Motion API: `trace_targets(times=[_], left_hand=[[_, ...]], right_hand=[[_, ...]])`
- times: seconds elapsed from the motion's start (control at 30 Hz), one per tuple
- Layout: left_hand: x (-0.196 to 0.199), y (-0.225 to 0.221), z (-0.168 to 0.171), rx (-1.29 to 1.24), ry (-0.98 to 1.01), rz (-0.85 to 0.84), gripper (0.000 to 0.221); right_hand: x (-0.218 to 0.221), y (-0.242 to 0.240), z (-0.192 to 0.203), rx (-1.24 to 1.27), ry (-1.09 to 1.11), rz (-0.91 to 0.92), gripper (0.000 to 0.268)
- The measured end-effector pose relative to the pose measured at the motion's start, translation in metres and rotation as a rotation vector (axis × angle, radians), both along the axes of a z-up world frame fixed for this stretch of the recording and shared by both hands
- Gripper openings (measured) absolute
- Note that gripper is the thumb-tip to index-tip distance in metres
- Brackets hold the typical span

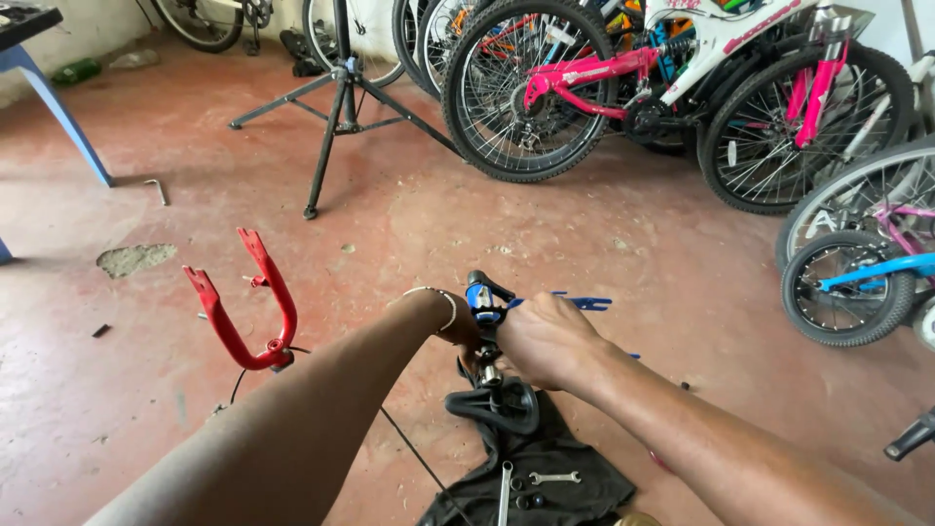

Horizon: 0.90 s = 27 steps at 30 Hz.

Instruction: Removing a crank axle from a bicycle frame using a socket wrench and other hand tools.

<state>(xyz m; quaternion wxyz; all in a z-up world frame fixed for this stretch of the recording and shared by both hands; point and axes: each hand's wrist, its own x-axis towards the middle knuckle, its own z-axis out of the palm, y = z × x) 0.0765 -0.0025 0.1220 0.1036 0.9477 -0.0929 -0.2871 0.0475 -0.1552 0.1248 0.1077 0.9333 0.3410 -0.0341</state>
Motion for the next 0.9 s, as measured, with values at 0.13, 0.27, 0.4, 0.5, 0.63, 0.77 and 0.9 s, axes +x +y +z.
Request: trace_targets(times=[0.13,0.27,0.4,0.5,0.63,0.77,0.9], left_hand=[[-0.006,-0.005,-0.01,0.122,-0.052,0.02,0.027],[-0.018,-0.003,-0.027,0.24,-0.095,0.055,0.022],[0.006,0.014,-0.091,0.107,-0.206,0.236,0.049],[-0.041,0.01,-0.046,0.033,-0.195,0.3,0.052],[-0.048,0.011,-0.058,0.002,-0.284,0.325,0.055],[-0.062,0.012,-0.057,-0.036,-0.391,0.322,0.053],[-0.056,0.014,-0.07,-0.098,-0.39,0.339,0.061]], right_hand=[[-0.002,-0.006,-0.014,-0.004,-0.349,0.298,0.017],[-0.005,-0.01,-0.028,-0.026,-0.423,0.417,0.023],[-0.008,-0.022,-0.034,-0.1,-0.49,0.489,0.023],[-0.007,-0.03,-0.037,0.007,-0.505,0.53,0.019],[-0.012,-0.041,-0.04,0.102,-0.573,0.526,0.013],[0.008,-0.063,-0.098,0.276,-0.629,0.436,0.026],[0.009,-0.061,-0.107,0.254,-0.853,0.443,0.016]])
